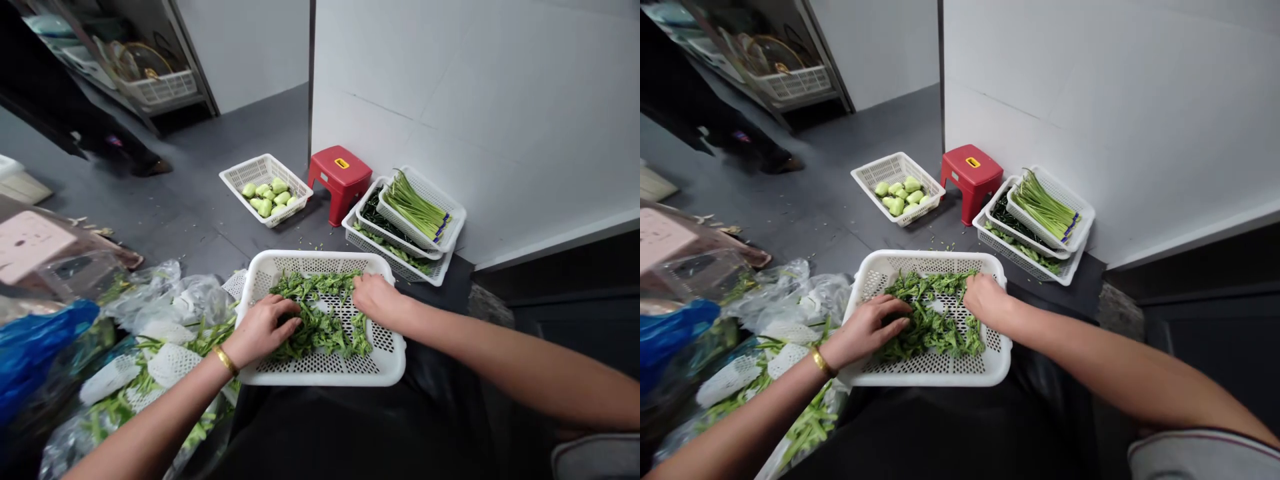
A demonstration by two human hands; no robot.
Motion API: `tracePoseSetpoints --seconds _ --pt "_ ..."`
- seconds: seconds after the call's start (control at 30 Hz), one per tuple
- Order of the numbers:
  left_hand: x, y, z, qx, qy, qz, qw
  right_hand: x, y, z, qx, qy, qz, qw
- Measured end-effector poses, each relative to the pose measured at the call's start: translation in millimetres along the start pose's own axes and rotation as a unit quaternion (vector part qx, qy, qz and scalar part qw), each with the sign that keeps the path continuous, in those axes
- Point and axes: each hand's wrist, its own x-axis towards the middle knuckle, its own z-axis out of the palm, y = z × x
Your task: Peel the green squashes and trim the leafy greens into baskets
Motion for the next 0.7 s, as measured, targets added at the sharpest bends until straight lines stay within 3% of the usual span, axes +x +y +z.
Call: tracePoseSetpoints --seconds 0.1,0.17,0.23,0.27,0.3,0.37,0.43,0.47,0.5,0.57,0.6,0.63,0.7 --pt "2.3 -4.4 -2.2 -0.145 0.005 -0.039 0.989 8.5 7.0 -8.5 0.011 -0.021 -0.024 0.999" --pt "2.3 -6.6 -3.5 -0.254 0.013 -0.092 0.963 4.8 14.7 -20.9 0.033 -0.018 -0.040 0.999" --pt "0.8 -6.6 -4.6 -0.321 0.040 -0.125 0.938 -0.8 19.8 -30.8 0.154 0.012 -0.057 0.986" --pt "-0.4 -5.6 -5.2 -0.334 0.064 -0.127 0.932 -2.0 19.0 -32.4 0.263 0.033 -0.057 0.962" --pt "-1.7 -4.2 -5.8 -0.339 0.091 -0.120 0.929 -1.1 15.2 -31.1 0.393 0.053 -0.047 0.917" --pt "-3.9 -0.9 -6.7 -0.346 0.135 -0.097 0.923 7.0 -1.1 -21.4 0.626 0.082 -0.001 0.776" --pt "-5.0 1.4 -6.4 -0.367 0.157 -0.080 0.913 20.0 -24.4 -8.2 0.751 0.093 0.037 0.652" --pt "-5.1 2.0 -5.5 -0.383 0.160 -0.078 0.906 26.4 -36.1 -3.0 0.780 0.095 0.040 0.618" --pt "-4.8 2.2 -4.0 -0.406 0.161 -0.083 0.896 31.8 -46.4 0.5 0.794 0.096 0.035 0.600" --pt "-3.4 1.7 0.1 -0.465 0.156 -0.113 0.864 38.3 -59.4 2.0 0.793 0.084 0.019 0.603" --pt "-2.5 1.1 2.4 -0.498 0.148 -0.131 0.844 39.4 -61.8 0.5 0.779 0.080 0.017 0.622" --pt "-1.5 0.3 4.5 -0.532 0.139 -0.148 0.822 39.3 -61.7 -1.7 0.747 0.088 0.021 0.658" --pt "0.0 -1.6 7.6 -0.581 0.111 -0.173 0.787 36.3 -57.2 -6.9 0.622 0.155 0.049 0.766"
